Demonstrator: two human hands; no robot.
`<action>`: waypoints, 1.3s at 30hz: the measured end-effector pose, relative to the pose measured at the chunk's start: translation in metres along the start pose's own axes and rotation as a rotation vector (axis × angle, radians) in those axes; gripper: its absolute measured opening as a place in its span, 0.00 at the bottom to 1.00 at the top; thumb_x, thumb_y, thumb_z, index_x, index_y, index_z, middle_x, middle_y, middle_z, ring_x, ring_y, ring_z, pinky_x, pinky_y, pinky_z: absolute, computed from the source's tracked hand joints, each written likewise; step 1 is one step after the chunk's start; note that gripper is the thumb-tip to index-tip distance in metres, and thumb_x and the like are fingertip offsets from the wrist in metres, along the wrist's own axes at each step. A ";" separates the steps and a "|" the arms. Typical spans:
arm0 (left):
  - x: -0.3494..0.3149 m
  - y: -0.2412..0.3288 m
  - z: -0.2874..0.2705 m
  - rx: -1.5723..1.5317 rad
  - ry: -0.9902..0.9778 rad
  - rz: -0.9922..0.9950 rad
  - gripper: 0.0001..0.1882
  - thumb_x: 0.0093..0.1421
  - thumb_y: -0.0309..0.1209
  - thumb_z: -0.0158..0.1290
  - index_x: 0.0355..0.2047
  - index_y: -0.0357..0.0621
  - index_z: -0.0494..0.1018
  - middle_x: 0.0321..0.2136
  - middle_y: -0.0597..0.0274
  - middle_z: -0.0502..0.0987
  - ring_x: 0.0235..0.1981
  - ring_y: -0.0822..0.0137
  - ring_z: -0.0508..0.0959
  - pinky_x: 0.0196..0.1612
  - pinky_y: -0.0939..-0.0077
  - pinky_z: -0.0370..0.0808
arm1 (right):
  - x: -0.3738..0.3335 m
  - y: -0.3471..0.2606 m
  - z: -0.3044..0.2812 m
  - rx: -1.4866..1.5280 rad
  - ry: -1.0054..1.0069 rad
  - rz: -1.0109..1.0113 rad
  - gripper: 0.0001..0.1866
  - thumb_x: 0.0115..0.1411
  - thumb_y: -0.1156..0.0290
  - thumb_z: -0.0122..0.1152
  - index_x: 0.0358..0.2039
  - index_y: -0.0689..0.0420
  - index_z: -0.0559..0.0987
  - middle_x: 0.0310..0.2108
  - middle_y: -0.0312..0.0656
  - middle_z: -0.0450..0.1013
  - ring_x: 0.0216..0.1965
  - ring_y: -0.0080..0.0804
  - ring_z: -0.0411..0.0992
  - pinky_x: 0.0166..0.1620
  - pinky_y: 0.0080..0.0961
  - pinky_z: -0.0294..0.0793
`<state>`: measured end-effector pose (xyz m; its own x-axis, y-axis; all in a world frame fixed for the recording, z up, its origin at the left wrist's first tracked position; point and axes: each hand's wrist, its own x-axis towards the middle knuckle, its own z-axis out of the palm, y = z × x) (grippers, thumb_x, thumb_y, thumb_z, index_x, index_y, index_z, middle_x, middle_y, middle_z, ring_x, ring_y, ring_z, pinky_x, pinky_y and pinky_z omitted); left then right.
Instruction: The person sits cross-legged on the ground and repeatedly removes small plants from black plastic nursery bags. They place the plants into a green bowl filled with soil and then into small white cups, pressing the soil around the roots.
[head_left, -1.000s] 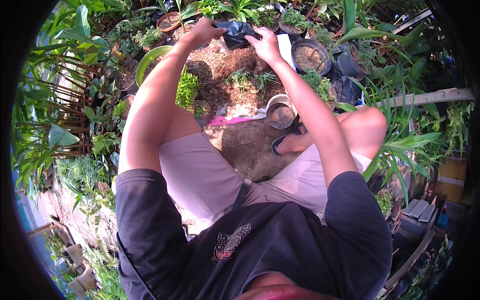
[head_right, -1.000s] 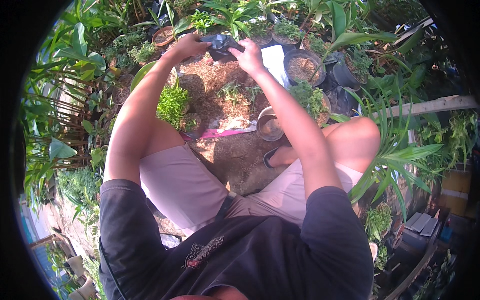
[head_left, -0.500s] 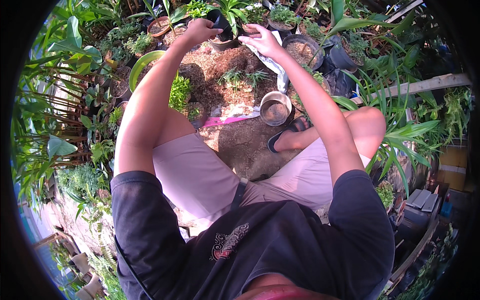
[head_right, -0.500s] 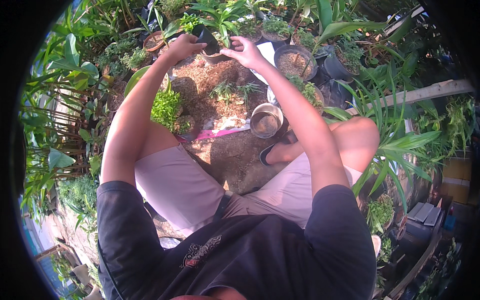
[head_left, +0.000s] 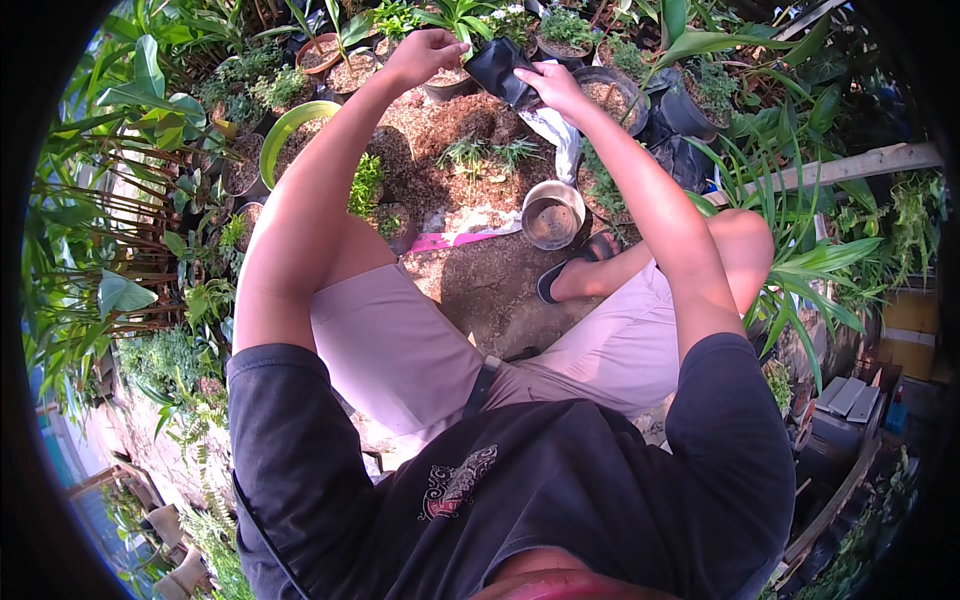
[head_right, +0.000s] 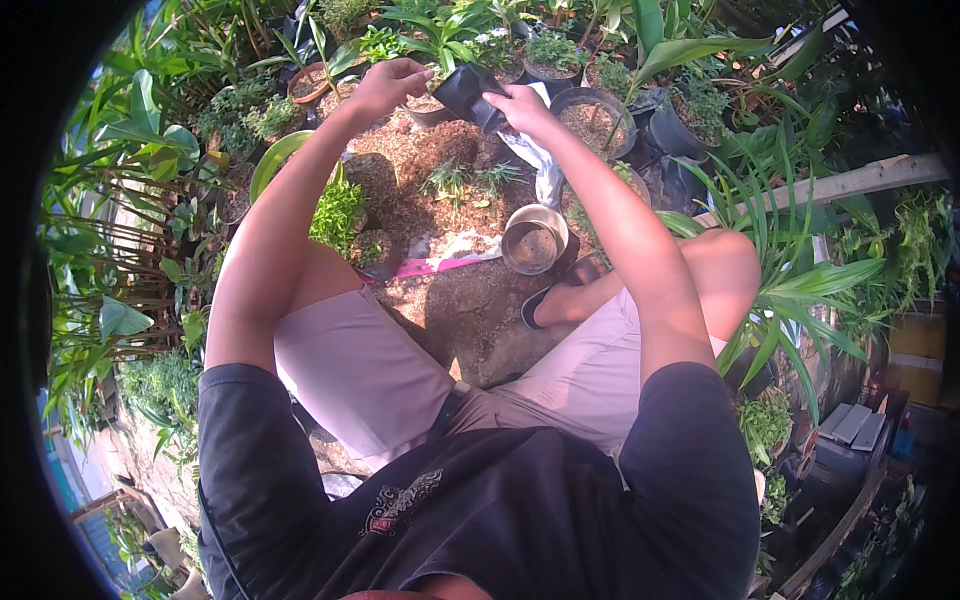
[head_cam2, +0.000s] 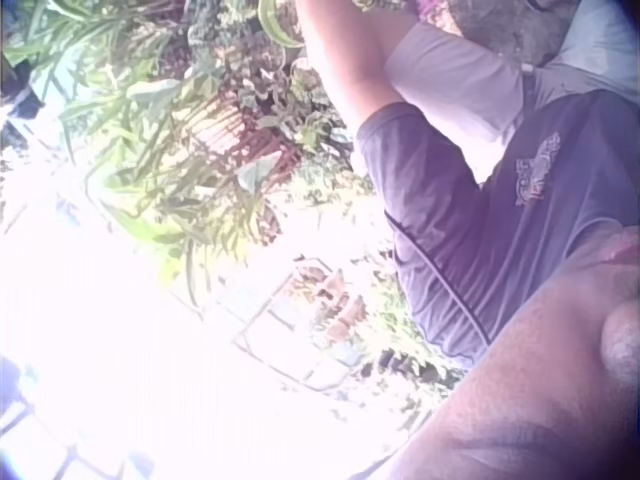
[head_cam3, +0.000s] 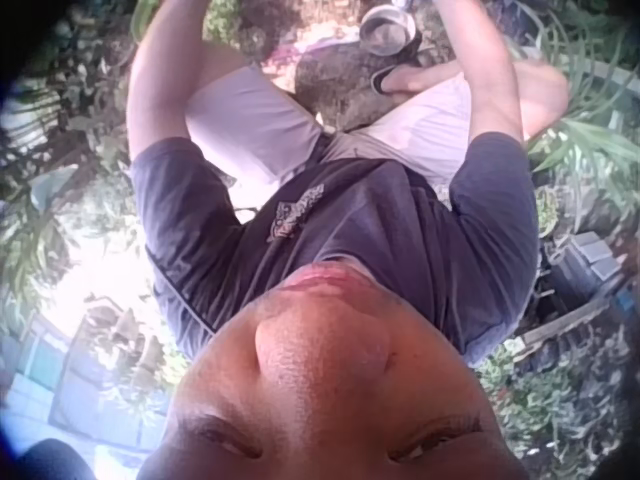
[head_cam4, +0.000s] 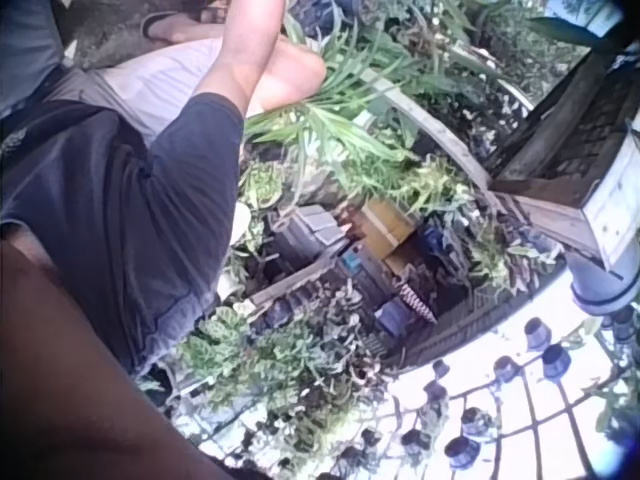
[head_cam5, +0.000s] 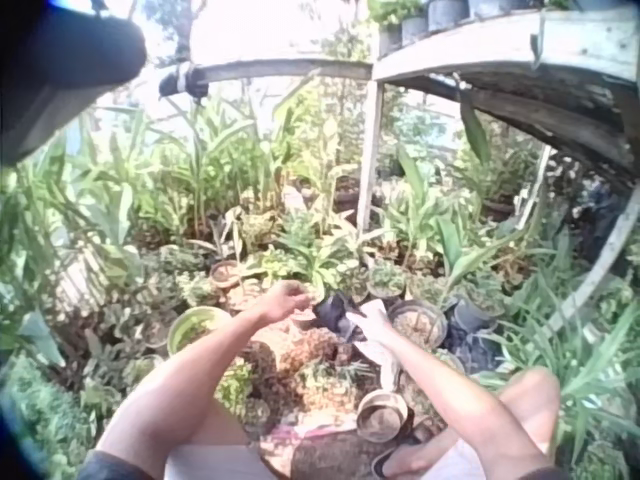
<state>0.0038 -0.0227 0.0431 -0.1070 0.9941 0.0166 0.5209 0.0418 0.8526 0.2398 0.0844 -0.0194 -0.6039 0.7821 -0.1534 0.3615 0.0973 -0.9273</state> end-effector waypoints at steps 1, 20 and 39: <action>0.000 -0.002 0.000 0.006 -0.006 0.001 0.19 0.64 0.45 0.54 0.42 0.40 0.77 0.31 0.64 0.80 0.33 0.74 0.76 0.36 0.76 0.72 | -0.004 -0.003 -0.010 0.091 -0.028 0.094 0.17 0.64 0.59 0.59 0.44 0.60 0.79 0.34 0.33 0.78 0.33 0.19 0.73 0.40 0.23 0.73; 0.011 -0.001 0.030 0.091 -0.130 0.042 0.19 0.63 0.47 0.55 0.38 0.41 0.76 0.28 0.67 0.79 0.30 0.77 0.77 0.37 0.78 0.74 | -0.103 0.091 -0.306 -0.643 0.104 0.446 0.17 0.52 0.63 0.63 0.41 0.56 0.78 0.31 0.36 0.74 0.29 0.28 0.71 0.29 0.31 0.71; -0.028 -0.008 -0.002 0.196 -0.117 -0.006 0.20 0.64 0.44 0.54 0.42 0.38 0.76 0.31 0.60 0.80 0.35 0.72 0.78 0.44 0.74 0.73 | -0.085 0.042 -0.218 -0.805 -0.250 0.546 0.20 0.58 0.56 0.64 0.42 0.59 0.80 0.45 0.46 0.78 0.43 0.38 0.77 0.40 0.42 0.76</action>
<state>0.0009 -0.0512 0.0367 -0.0173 0.9981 -0.0584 0.6765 0.0547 0.7344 0.4611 0.1563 0.0292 -0.3103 0.7011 -0.6420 0.9506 0.2231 -0.2159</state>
